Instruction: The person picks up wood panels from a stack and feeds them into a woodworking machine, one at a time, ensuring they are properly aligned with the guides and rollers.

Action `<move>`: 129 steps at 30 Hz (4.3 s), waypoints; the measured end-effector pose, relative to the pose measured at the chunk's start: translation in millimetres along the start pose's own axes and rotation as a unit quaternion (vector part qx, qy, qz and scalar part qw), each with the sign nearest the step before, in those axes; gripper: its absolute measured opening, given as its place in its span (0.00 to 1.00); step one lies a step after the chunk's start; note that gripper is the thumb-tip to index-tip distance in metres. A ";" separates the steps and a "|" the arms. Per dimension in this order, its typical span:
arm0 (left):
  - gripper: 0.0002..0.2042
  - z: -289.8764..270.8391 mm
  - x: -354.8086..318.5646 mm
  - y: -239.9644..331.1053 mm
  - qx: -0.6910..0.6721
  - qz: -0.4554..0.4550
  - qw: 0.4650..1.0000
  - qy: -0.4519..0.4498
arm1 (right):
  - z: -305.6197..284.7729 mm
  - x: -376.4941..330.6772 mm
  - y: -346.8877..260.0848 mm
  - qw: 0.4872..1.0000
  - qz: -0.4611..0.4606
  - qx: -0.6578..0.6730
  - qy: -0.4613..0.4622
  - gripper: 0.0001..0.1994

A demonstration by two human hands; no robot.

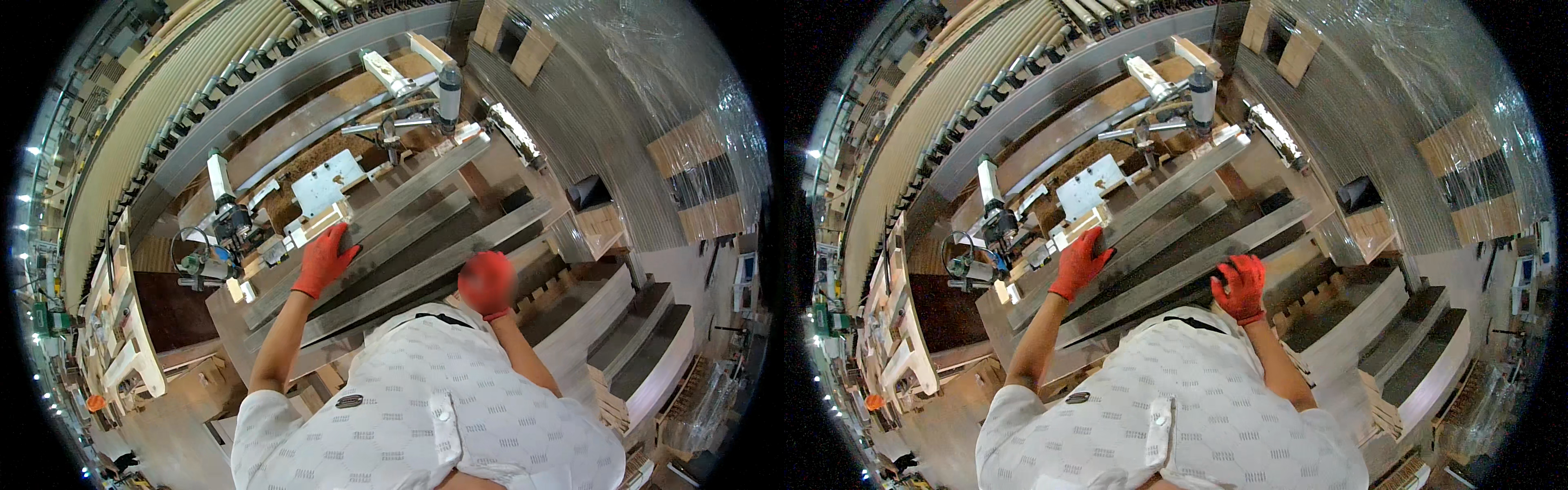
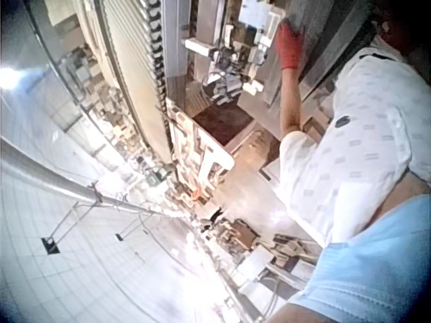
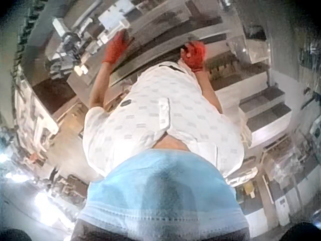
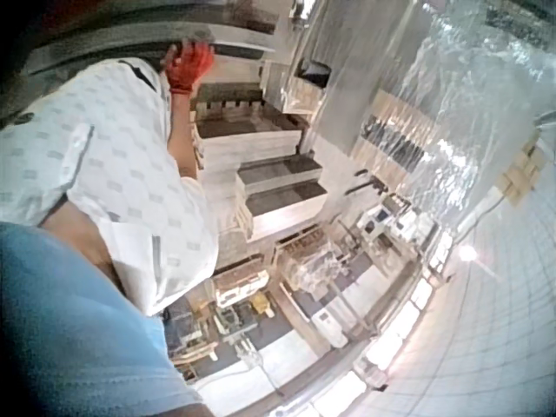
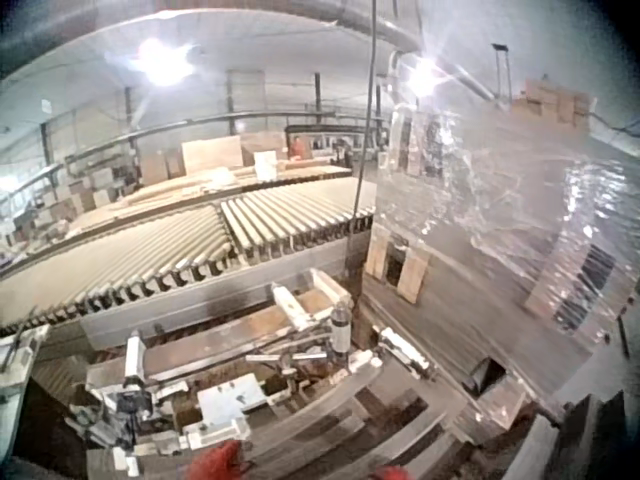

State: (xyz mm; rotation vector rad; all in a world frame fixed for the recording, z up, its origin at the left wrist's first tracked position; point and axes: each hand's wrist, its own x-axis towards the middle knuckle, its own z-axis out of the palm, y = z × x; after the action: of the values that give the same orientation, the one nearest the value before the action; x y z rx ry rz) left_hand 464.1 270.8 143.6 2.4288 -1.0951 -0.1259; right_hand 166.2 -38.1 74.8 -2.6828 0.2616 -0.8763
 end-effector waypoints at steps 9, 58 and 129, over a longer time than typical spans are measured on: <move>0.26 37.3 22.1 -85.9 0.152 -0.045 0.985 0.073 | 22.1 79.2 -48.5 0.992 -0.051 0.101 -0.052 0.20; 0.34 79.5 95.6 -93.9 0.037 -0.098 0.995 0.003 | 63.2 50.8 -26.6 0.985 -0.134 -0.087 -0.060 0.12; 0.26 81.0 80.4 -83.8 0.108 -0.021 0.991 0.079 | -20.4 117.1 -29.7 0.897 -0.235 0.136 -0.350 0.30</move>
State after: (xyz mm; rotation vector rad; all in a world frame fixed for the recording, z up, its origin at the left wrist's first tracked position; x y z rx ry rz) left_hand 554.2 229.5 42.5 2.6010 -1.0342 0.1792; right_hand 249.6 -45.9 164.3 -2.6099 -0.6426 0.0139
